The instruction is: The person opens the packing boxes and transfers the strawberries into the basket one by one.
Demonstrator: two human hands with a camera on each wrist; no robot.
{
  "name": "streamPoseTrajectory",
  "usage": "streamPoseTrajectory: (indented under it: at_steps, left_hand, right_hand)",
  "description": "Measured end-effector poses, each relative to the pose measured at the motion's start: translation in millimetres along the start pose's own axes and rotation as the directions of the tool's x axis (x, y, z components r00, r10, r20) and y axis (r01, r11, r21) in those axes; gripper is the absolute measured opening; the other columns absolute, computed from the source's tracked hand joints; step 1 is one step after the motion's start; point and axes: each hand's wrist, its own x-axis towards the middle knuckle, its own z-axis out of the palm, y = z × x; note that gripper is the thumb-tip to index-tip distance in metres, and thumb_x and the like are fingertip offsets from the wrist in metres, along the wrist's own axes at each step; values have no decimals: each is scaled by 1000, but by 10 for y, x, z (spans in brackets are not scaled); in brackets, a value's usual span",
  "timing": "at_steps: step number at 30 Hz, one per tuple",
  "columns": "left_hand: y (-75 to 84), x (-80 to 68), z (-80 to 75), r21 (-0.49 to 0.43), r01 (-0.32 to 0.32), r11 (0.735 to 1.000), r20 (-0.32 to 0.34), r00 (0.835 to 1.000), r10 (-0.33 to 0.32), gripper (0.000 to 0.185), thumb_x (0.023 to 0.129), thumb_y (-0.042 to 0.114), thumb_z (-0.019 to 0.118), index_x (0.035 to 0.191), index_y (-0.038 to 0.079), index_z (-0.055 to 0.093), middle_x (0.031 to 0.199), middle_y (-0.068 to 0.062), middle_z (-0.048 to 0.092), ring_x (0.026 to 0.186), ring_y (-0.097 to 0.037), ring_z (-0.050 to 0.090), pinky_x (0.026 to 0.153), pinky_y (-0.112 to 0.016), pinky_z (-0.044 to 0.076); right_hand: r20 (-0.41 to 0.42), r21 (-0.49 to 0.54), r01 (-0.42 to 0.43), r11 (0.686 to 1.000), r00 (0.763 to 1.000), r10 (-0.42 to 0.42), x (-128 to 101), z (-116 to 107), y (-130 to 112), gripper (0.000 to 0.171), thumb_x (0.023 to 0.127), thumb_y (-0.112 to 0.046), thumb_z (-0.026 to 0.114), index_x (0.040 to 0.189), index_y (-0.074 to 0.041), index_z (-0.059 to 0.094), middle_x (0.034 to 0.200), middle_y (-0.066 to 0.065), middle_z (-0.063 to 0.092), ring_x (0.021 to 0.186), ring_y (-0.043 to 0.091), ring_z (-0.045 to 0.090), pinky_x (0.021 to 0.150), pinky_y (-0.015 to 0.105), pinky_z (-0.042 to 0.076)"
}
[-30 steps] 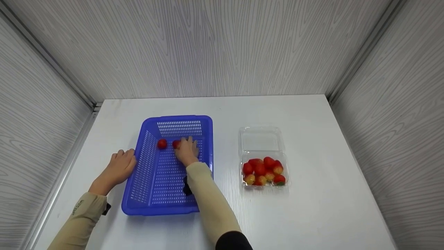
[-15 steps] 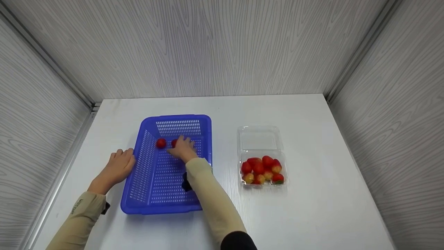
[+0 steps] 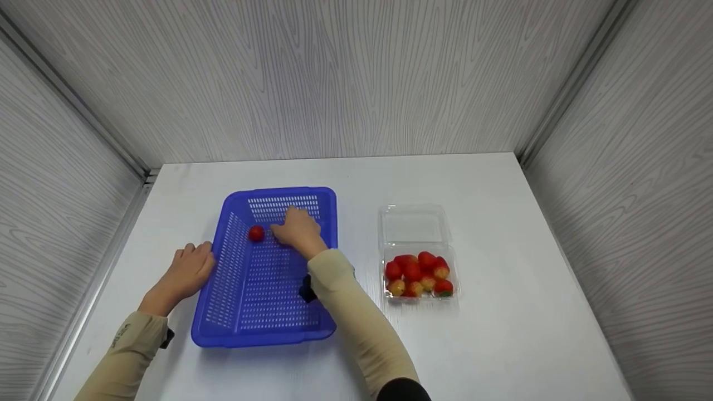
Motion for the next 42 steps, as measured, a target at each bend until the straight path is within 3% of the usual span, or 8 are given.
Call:
streamPoseTrajectory:
  at_steps: [4,9,15,19,24,34,42]
  left_hand:
    - [-10,14,9,2,-3,1000,-8,1000,3,19,101,15,36,92,1,45,81,-13,47,81,-34,40,82,-52,32]
    - [-9,31,19,-4,-2,1000,-1,1000,2,19,101,15,36,93,1,46,81,-13,47,81,-34,40,83,-53,32]
    - [6,35,20,-6,-3,1000,8,1000,3,19,101,15,36,95,1,47,81,-13,47,81,-34,40,83,-53,32]
    - [11,40,19,-11,1,1000,12,1000,-1,19,101,16,36,94,1,46,80,-12,46,81,-33,39,82,-52,31]
    - [7,35,20,-10,9,1000,10,1000,-9,18,101,15,36,92,2,45,79,-10,44,80,-32,38,81,-50,31]
    - [-11,35,8,-6,9,1000,19,1000,-9,19,101,17,36,95,2,46,81,-11,44,81,-32,38,81,-50,31]
    - [14,38,3,-15,10,1000,28,1000,-9,20,102,17,35,95,1,46,82,-11,44,82,-32,38,82,-50,31]
  right_hand:
    - [-37,-34,61,998,997,-63,-112,-166,14,59,95,-36,64,140,-1,50,138,17,55,128,32,52,105,47,40]
    - [-122,-64,150,987,980,-157,-280,-363,119,54,94,-34,65,135,0,55,129,18,60,118,32,58,98,46,46]
    - [-230,-50,168,984,957,-176,-472,-585,396,50,93,-31,66,130,1,58,120,20,63,105,33,63,89,48,49]
    - [-308,-33,142,989,940,-145,-590,-715,618,47,93,-30,66,129,0,59,112,20,65,90,31,66,80,47,52]
    - [-376,13,109,994,922,-96,-764,-840,864,44,92,-28,66,127,-1,61,109,20,66,84,30,65,77,46,52]
    - [-442,24,12,1000,897,0,-1082,-937,1339,43,93,-27,65,126,0,60,109,20,64,88,32,61,78,45,53]
    - [-497,-87,-160,983,863,97,-1267,-800,1850,40,91,-27,64,118,2,64,108,23,59,97,37,55,81,51,49]
